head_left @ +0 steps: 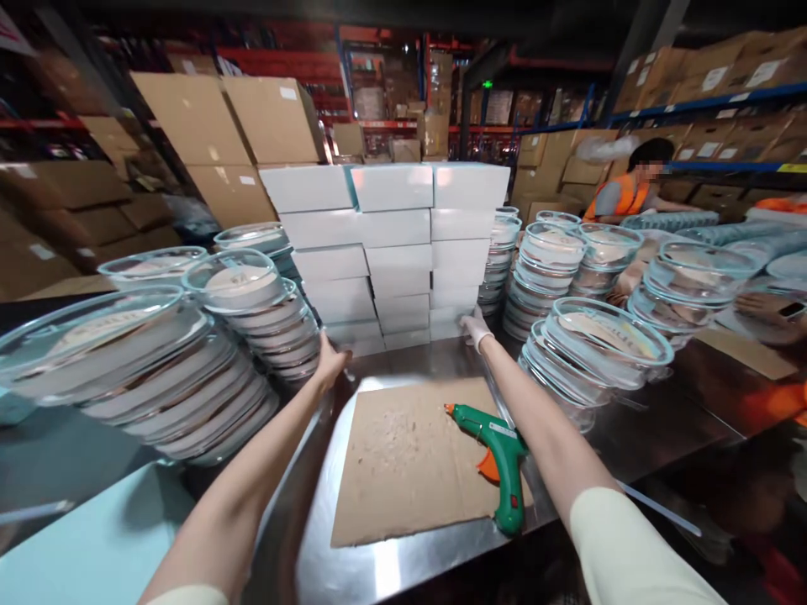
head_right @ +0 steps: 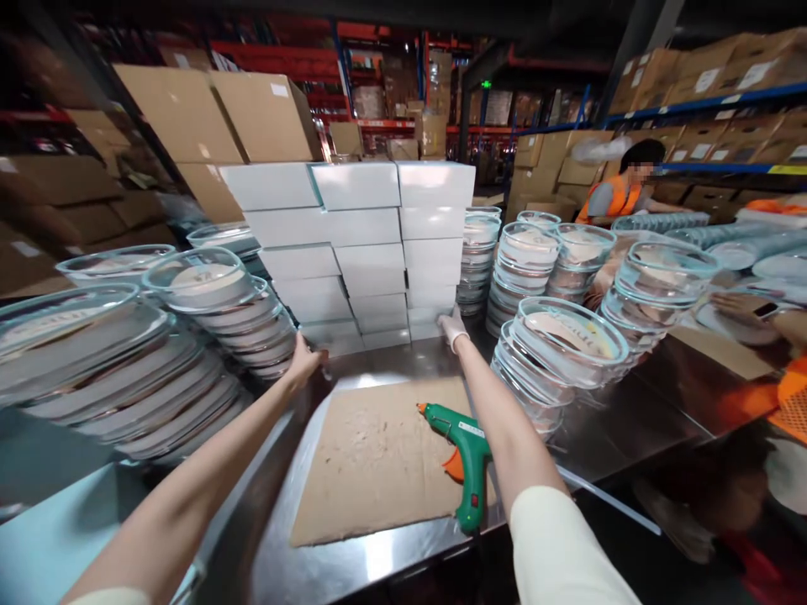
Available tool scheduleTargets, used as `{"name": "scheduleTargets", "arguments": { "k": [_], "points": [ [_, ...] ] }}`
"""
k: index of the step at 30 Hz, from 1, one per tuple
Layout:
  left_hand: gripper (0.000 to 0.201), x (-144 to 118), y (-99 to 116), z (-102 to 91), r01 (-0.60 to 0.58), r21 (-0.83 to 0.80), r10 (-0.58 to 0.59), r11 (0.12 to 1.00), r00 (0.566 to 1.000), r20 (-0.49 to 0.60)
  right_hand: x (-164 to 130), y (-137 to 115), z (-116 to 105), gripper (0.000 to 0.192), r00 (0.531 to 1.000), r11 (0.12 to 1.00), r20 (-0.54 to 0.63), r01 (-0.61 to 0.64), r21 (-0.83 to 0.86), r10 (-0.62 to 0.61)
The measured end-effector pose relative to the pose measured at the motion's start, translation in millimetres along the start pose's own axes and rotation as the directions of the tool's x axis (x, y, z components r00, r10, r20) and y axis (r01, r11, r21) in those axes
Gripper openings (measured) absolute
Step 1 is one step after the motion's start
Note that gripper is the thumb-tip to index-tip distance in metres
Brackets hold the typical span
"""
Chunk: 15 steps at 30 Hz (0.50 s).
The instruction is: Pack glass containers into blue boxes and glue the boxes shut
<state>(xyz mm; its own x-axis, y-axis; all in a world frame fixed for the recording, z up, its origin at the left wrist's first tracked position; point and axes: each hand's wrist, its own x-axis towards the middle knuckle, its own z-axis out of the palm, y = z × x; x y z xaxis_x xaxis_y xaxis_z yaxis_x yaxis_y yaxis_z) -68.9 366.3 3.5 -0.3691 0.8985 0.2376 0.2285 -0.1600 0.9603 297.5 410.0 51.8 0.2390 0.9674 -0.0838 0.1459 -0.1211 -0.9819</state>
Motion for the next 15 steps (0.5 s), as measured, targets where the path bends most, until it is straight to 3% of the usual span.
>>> {"name": "scheduleTargets", "arguments": {
  "k": [4,10,15],
  "points": [
    [0.072,8,1,6.4,-0.032,-0.029,0.033,0.999,0.999,0.015,8,-2,1,0.1,0.999,1.0,-0.046,-0.001,-0.007,0.001],
    [0.091,15,-10,12.0,0.014,0.001,-0.014,1.0,1.0,-0.012,13,2,5,0.093,0.998,0.999,-0.065,-0.027,-0.026,0.025],
    [0.096,24,-18,17.0,0.038,0.045,-0.036,0.998,0.999,-0.039,18,4,6,0.072,0.997,0.997,-0.041,-0.059,-0.04,0.058]
  ]
}}
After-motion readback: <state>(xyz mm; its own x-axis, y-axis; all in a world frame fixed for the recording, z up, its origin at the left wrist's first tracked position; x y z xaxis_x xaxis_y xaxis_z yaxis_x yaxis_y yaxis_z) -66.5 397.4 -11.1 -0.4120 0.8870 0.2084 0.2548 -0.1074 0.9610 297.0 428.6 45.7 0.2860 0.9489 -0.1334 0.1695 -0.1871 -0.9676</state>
